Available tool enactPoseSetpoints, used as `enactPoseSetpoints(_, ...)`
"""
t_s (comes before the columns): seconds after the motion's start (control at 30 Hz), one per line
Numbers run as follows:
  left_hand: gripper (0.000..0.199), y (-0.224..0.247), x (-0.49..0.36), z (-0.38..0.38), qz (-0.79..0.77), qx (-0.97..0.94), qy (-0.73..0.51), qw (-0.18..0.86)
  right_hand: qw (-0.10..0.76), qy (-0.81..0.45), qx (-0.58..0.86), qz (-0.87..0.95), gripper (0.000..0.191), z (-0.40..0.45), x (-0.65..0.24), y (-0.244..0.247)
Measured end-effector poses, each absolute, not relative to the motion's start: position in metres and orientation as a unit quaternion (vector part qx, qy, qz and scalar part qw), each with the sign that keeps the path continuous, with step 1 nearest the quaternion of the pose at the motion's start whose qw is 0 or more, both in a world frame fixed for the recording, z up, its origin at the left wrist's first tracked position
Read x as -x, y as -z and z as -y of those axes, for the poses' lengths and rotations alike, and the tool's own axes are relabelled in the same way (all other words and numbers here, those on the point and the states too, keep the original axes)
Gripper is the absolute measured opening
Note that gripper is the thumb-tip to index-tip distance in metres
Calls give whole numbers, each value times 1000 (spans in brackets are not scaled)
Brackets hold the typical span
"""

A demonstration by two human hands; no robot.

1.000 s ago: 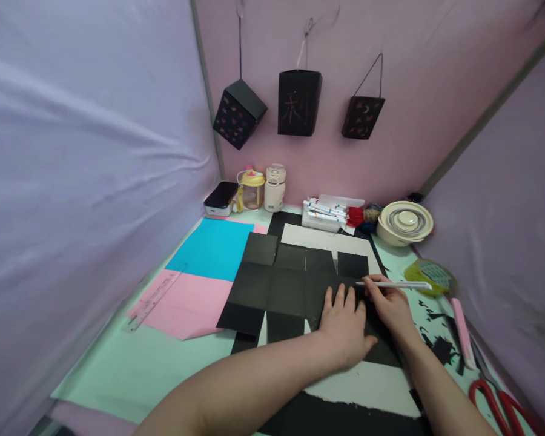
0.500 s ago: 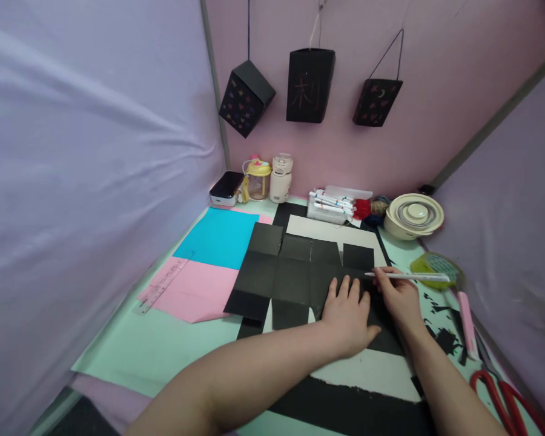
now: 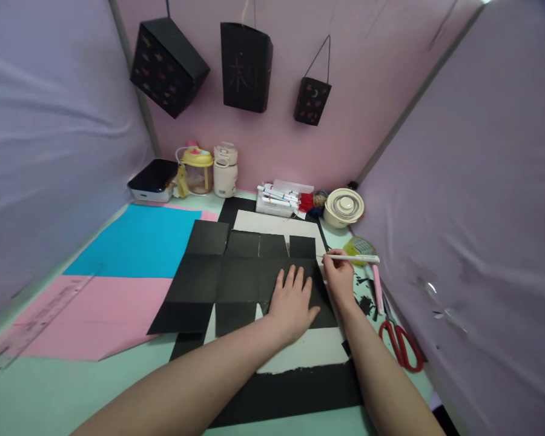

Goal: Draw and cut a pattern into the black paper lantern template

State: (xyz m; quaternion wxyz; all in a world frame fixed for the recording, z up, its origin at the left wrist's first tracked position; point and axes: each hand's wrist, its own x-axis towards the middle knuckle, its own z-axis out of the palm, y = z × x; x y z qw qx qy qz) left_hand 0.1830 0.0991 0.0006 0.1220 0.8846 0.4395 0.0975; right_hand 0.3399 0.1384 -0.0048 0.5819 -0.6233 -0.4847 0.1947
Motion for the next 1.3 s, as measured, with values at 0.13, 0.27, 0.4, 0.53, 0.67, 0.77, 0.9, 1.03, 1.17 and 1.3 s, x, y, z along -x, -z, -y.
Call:
enactPoseSetpoints(0.13, 66, 1, -184, -100, -439, -884, -98, 127, 593, -206, 622, 468, 15, -137, -338, -1)
enactPoseSetpoints(0.27, 65, 2, -184, -101, -441, -883, -100, 124, 578, -211, 620, 486, 15, -137, -340, 3)
enactPoseSetpoints(0.4, 65, 2, -185, -100, -444, -883, -97, 115, 555, -202, 617, 520, 13, -138, -340, 5)
enactPoseSetpoints(0.53, 65, 2, -186, -100, -446, -883, -98, 112, 548, -212, 615, 526, 16, -138, -340, 5)
enactPoseSetpoints(0.67, 65, 2, -185, -100, -444, -883, -100, 116, 552, -238, 622, 502, 19, -139, -341, 8)
enactPoseSetpoints(0.77, 66, 1, -185, -100, -439, -885, -99, 122, 551, -249, 634, 483, 19, -139, -341, 9)
enactPoseSetpoints(0.9, 66, 0, -184, -100, -438, -885, -97, 126, 575, -250, 627, 462, 16, -138, -339, 7)
enactPoseSetpoints(1.03, 66, 1, -184, -100, -437, -885, -103, 125, 611, -240, 616, 436, 16, -136, -335, -1)
enactPoseSetpoints(1.17, 67, 2, -184, -100, -435, -887, -92, 126, 611, -228, 619, 438, 11, -135, -334, -3)
enactPoseSetpoints(1.3, 67, 3, -185, -101, -435, -888, -96, 114, 586, -230, 619, 470, 15, -137, -339, 6)
